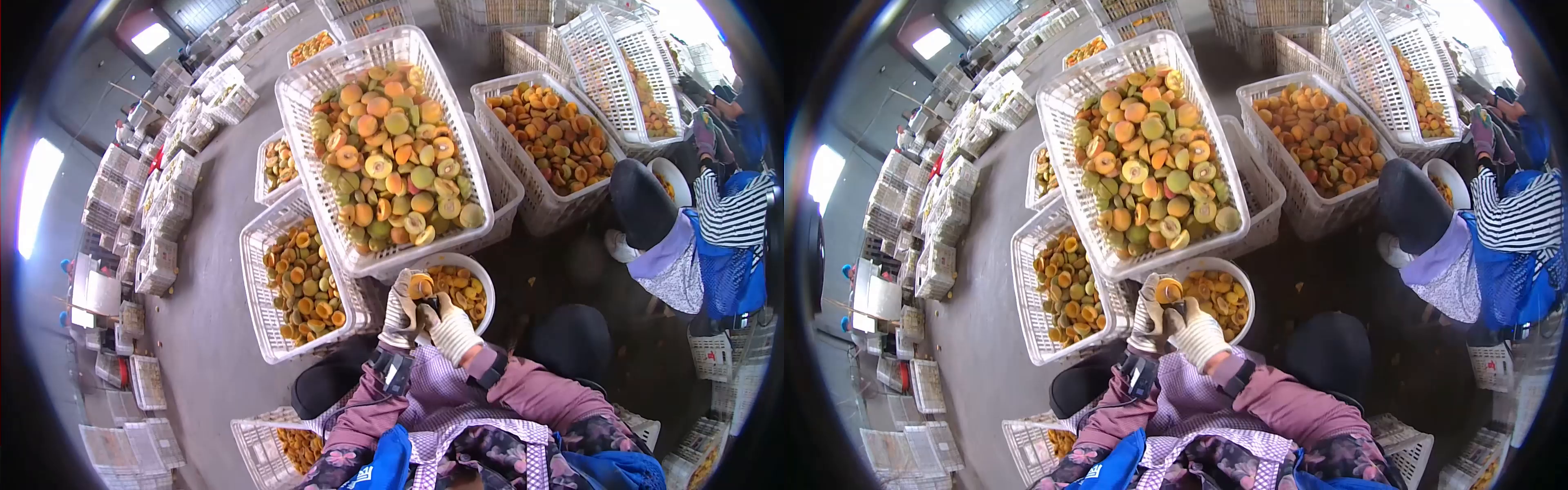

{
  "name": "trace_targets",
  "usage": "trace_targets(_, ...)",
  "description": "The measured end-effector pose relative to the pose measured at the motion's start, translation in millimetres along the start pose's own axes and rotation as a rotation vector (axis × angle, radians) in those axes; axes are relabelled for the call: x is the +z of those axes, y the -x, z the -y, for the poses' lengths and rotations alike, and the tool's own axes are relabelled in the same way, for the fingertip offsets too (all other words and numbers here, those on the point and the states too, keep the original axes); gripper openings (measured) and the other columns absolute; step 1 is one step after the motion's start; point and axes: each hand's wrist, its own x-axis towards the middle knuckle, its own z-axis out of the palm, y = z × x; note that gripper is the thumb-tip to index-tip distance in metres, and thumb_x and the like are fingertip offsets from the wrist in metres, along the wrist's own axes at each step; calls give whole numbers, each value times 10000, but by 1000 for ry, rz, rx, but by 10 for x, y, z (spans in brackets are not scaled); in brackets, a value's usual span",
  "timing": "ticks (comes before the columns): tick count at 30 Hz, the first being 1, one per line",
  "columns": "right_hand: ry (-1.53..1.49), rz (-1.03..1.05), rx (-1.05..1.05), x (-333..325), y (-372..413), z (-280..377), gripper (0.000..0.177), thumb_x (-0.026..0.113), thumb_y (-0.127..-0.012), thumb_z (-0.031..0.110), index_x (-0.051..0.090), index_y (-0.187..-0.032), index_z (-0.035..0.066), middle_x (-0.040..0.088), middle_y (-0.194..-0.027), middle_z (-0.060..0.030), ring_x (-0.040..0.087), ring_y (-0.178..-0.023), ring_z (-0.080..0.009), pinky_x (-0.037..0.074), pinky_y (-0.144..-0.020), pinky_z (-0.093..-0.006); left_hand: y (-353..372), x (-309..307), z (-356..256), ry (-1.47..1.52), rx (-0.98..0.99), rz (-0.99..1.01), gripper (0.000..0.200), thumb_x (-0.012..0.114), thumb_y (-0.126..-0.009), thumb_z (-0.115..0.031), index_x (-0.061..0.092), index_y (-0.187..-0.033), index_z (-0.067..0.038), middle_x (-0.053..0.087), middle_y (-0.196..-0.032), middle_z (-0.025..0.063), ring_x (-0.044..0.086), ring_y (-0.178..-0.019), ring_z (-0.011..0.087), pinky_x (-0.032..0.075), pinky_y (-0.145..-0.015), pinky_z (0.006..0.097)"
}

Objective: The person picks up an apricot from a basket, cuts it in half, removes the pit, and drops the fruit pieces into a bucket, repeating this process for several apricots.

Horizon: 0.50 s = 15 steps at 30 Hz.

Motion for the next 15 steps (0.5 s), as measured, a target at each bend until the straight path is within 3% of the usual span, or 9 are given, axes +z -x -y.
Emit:
trace_targets(2,155,42,-4,-64,54,85,393,421,-906,369,437,-1041,1,603,-792,-276,591,-782,-447,471,-689,-484,116,199,-212,367,-257,-219,341,440,-964,-328,533,-1089,-24,578,-929,26,546,-821,115,453,-732,243)
trace_targets(6,224,84,3,-36,123,121,378,487,-892,349,448,-1057,12,605,-745,-253,594,-753,-437,459,-620,-489,165,102,-82,449,-388,-289,375,487,-941,-348,575,-1067,-6,592,-882,21,550,-749,89,454,-651,220)
trace_targets(11,222,180,9,7,113,20,373,494,-892,342,459,-1042,2,597,-749,-273,595,-763,-437,462,-617,-483,230,72,-46,342,-363,-352,386,510,-926,-376,596,-995,-6,594,-812,20,546,-690,90,446,-605,218)
trace_targets(13,158,289,9,10,119,-13,416,414,-912,359,458,-1060,-27,598,-791,-301,594,-807,-447,469,-703,-497,217,5,-29,230,-407,-331,403,507,-923,-404,603,-903,-14,592,-739,22,537,-632,84,433,-568,214)
trace_targets(15,116,309,8,132,149,-177,423,419,-907,349,448,-1110,-21,596,-797,-303,594,-799,-451,470,-718,-485,233,-52,-33,100,-431,-276,454,469,-928,-453,595,-854,-24,580,-696,22,523,-602,79,411,-539,207)
